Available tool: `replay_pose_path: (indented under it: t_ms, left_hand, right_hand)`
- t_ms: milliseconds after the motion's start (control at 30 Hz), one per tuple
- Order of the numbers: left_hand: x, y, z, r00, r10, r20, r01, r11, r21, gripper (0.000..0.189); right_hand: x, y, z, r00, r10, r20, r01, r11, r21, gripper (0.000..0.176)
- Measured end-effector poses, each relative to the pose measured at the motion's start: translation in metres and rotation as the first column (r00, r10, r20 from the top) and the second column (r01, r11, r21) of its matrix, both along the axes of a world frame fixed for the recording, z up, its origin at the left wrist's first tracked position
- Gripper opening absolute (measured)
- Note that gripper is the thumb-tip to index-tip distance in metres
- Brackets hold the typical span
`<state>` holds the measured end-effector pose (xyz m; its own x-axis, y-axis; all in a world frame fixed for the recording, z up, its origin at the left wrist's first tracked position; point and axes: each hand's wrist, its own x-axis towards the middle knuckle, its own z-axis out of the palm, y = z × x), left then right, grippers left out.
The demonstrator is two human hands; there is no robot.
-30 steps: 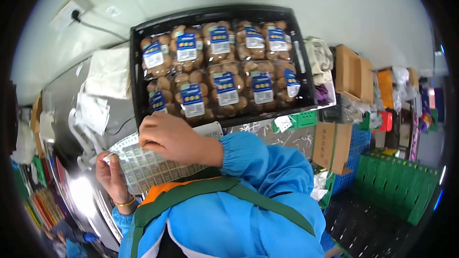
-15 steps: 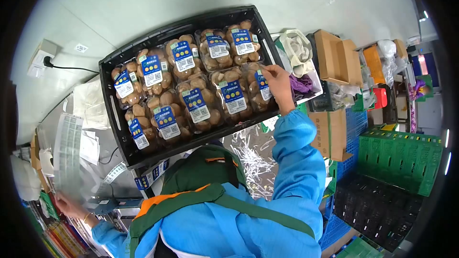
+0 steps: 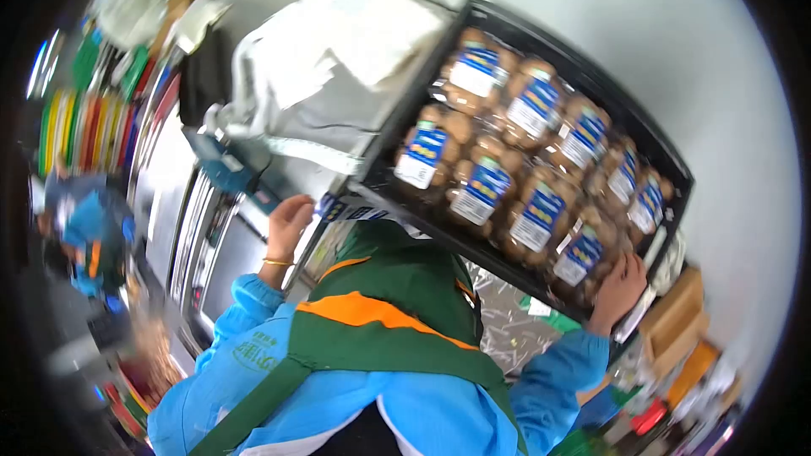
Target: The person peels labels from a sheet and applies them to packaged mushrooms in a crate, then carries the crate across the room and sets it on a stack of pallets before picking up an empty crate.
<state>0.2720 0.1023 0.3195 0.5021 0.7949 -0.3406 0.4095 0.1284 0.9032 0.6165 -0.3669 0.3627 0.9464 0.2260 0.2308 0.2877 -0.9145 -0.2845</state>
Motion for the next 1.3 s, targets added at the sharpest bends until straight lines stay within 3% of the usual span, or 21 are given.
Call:
replay_pose_path:
  t_ms: [33,100,167,300,367,433,500,567,633,667,700,733,767,833,900,1000,1033,1067,1100,1200,1300]
  left_hand:
    - [-0.008,-0.006,-0.003,0.999,0.050,0.012,-0.048,0.989,-0.137,0.024]
    - [-0.024,-0.014,-0.011,0.982,0.187,0.019,-0.163,0.898,-0.410,0.029]
    - [-0.035,-0.021,-0.024,0.967,0.252,0.031,-0.209,0.860,-0.466,0.029]
    - [-0.011,-0.014,-0.026,0.916,0.367,0.161,-0.296,0.891,-0.345,0.040]
    - [0.016,-0.002,-0.026,0.895,0.424,0.137,-0.362,0.871,-0.332,0.038]
    - [0.036,0.020,-0.038,0.874,0.473,0.111,-0.419,0.850,-0.320,0.036]
    - [0.051,0.047,-0.080,0.900,0.434,0.031,-0.356,0.775,-0.522,0.033]
    - [0.070,0.064,-0.104,0.926,0.377,0.026,-0.300,0.774,-0.557,0.044]
    - [0.092,0.065,-0.104,0.953,0.242,-0.183,-0.286,0.917,-0.279,0.039]
    - [0.099,0.069,-0.115,0.912,0.094,-0.400,-0.189,0.960,-0.206,0.035]
    - [0.099,0.074,-0.103,0.899,-0.027,-0.437,-0.008,0.997,-0.077,0.031]
    - [0.105,0.067,-0.110,0.905,0.422,0.058,-0.356,0.823,-0.442,0.028]
    - [0.107,0.070,-0.087,0.908,0.411,0.083,-0.340,0.839,-0.425,0.014]
    - [0.102,0.075,-0.057,0.900,0.343,0.270,-0.164,0.839,-0.518,0.013]
    - [0.089,0.076,0.013,0.754,0.377,0.539,0.097,0.746,-0.658,0.012]
    - [0.059,0.103,0.089,0.693,0.311,0.650,0.131,0.833,-0.538,0.008]
    - [0.055,0.133,0.053,0.741,0.122,0.660,0.074,0.962,-0.261,0.008]
    - [0.049,0.149,0.079,0.706,0.119,0.698,-0.044,0.991,-0.124,0.007]
    - [0.037,0.158,0.122,0.661,0.252,0.706,-0.048,0.954,-0.295,0.007]
    - [0.014,0.205,0.137,0.599,0.309,0.738,-0.155,0.950,-0.272,0.007]
    - [0.009,0.216,0.150,0.590,0.304,0.748,-0.135,0.951,-0.279,0.010]
  right_hand:
    - [-0.003,0.015,0.001,0.994,0.038,0.104,-0.042,0.998,0.040,0.022]
    - [-0.014,0.074,0.023,0.995,0.026,-0.099,0.015,0.920,0.392,0.023]
    - [-0.022,0.122,0.027,0.977,0.162,-0.139,-0.093,0.909,0.405,0.021]
    - [-0.071,0.237,0.051,0.837,0.535,-0.117,-0.396,0.739,0.546,0.016]
    - [-0.098,0.283,0.059,0.701,0.712,-0.039,-0.543,0.568,0.619,0.015]
    - [-0.119,0.311,0.054,0.605,0.791,-0.091,-0.550,0.498,0.671,0.015]
    - [-0.138,0.335,0.060,0.524,0.847,-0.090,-0.534,0.409,0.740,0.014]
    - [-0.151,0.349,0.060,0.457,0.885,-0.090,-0.544,0.358,0.758,0.014]
    - [-0.158,0.360,0.057,0.394,0.917,-0.063,-0.615,0.314,0.723,0.015]
    - [-0.162,0.364,0.055,0.401,0.911,-0.098,-0.604,0.343,0.719,0.017]
    - [-0.163,0.367,0.051,0.402,0.906,-0.129,-0.595,0.366,0.716,0.019]
    - [-0.162,0.371,0.046,0.432,0.880,-0.199,-0.496,0.417,0.762,0.029]
    - [-0.159,0.377,0.042,0.455,0.844,-0.283,-0.393,0.475,0.787,0.040]
    - [-0.150,0.399,0.035,0.480,0.859,-0.179,-0.382,0.388,0.839,0.064]
    - [-0.149,0.426,0.039,0.343,0.924,-0.168,-0.354,0.292,0.889,0.072]
    - [-0.148,0.445,0.031,-0.223,0.863,-0.454,-0.279,0.389,0.878,0.061]
    - [-0.157,0.448,0.031,-0.394,0.788,-0.472,-0.262,0.396,0.880,0.055]
    - [-0.167,0.451,0.042,-0.462,0.732,-0.501,-0.262,0.426,0.866,0.049]
    - [-0.176,0.450,0.050,-0.531,0.668,-0.520,-0.259,0.457,0.851,0.043]
    - [-0.188,0.447,0.039,-0.557,0.726,-0.404,-0.078,0.439,0.895,0.035]
    - [-0.192,0.449,0.045,-0.486,0.781,-0.393,0.053,0.475,0.879,0.033]
